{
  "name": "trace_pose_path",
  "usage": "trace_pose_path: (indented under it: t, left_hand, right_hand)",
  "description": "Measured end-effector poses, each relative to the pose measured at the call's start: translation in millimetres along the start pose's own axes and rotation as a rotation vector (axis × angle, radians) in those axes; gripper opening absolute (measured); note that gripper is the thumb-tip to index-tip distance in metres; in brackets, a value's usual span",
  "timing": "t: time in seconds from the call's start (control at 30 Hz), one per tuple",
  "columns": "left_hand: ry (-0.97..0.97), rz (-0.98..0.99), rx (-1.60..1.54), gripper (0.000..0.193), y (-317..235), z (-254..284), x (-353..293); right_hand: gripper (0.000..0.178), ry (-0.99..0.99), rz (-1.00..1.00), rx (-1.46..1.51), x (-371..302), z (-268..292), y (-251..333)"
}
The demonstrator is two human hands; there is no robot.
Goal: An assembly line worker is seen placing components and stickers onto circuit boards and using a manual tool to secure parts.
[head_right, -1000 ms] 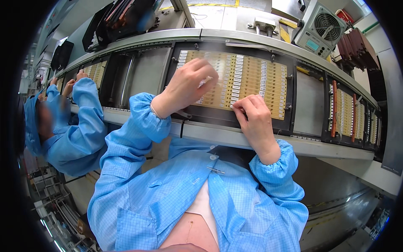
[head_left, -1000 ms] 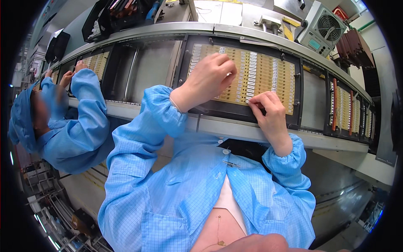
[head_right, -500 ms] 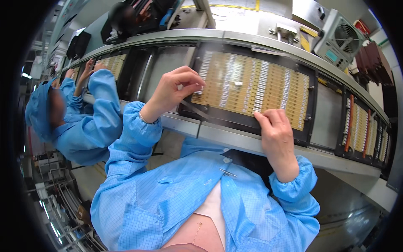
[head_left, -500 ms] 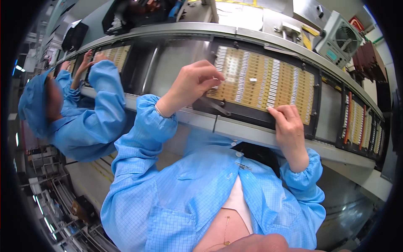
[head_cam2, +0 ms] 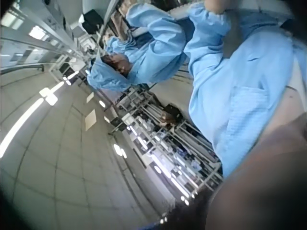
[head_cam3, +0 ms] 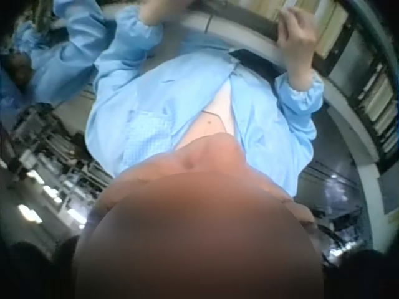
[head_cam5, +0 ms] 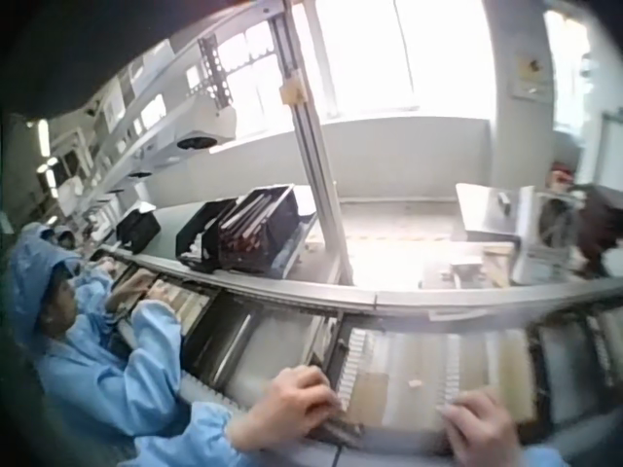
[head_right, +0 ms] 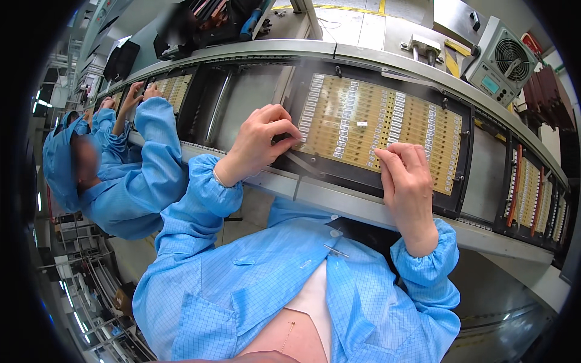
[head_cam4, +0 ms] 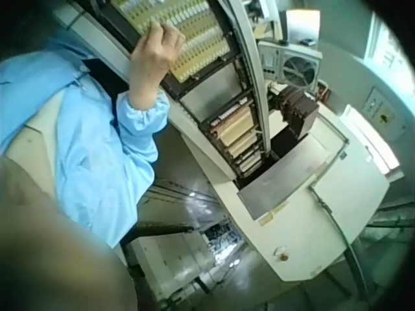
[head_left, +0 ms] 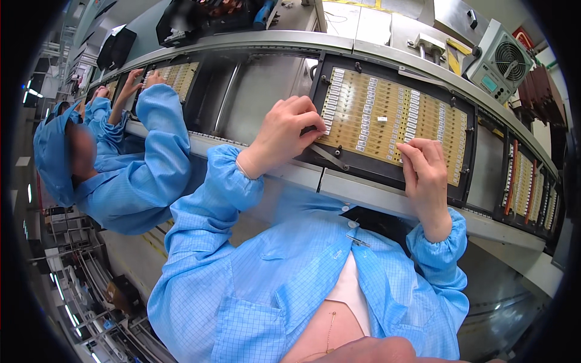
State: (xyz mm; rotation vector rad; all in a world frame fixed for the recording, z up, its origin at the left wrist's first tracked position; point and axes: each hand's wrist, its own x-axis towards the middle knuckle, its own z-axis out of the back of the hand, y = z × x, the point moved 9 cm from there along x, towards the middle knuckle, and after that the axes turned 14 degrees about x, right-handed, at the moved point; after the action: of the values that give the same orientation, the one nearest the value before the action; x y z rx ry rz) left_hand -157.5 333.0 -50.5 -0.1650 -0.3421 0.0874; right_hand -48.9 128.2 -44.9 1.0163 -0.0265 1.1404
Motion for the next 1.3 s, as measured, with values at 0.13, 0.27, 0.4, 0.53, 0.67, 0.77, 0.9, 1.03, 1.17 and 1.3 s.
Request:
trace_pose_path:
  t: [0.13,0.27,0.4,0.53,0.67,0.77,0.9,1.03,1.17,1.3]
  left_hand:
    - [-0.005,-0.044,0.067,0.01,-10.7,-6.9,4.9]
    - [-0.007,-0.158,0.238,0.009,-38.4,-2.0,-1.1]
    - [0.055,-0.182,0.341,0.036,-52.9,-4.9,-9.6]
    - [0.103,-0.147,0.249,0.046,-57.5,-4.7,-2.8]
    - [0.008,-0.103,0.15,0.039,-59.9,-11.2,1.8]
    - [-0.04,-0.103,0.086,0.031,-74.8,-13.2,14.6]
    - [-0.152,-0.054,-0.239,0.025,-92.9,-9.4,40.2]
    - [-0.169,-0.108,-0.436,0.022,-107.2,-16.7,54.9]
    - [-0.159,-0.103,-0.428,0.018,-112.3,-12.9,62.1]
    - [-0.038,0.0,-0.546,0.014,-109.9,-22.3,61.3]
  right_hand:
    - [0.015,0.02,0.011,-0.015,6.7,-1.7,-8.7]
    - [0.016,0.053,0.031,-0.025,19.0,-6.9,-16.0]
    - [0.013,0.059,0.075,-0.09,31.2,-14.0,-22.2]
    - [0.01,0.139,0.077,-0.098,33.0,-18.7,-42.0]
    - [0.006,0.138,0.01,0.022,31.0,-9.6,-46.9]
    - [0.005,0.134,-0.141,0.24,27.1,-0.1,-51.6]
    - [0.013,0.172,-0.508,0.897,12.6,-10.8,-70.3]
    - [0.021,0.208,-0.529,1.095,13.1,-7.2,-63.8]
    - [0.023,0.172,-0.551,1.151,7.4,1.3,-61.9]
    - [0.023,0.183,-0.548,1.205,-0.1,3.8,-62.6]
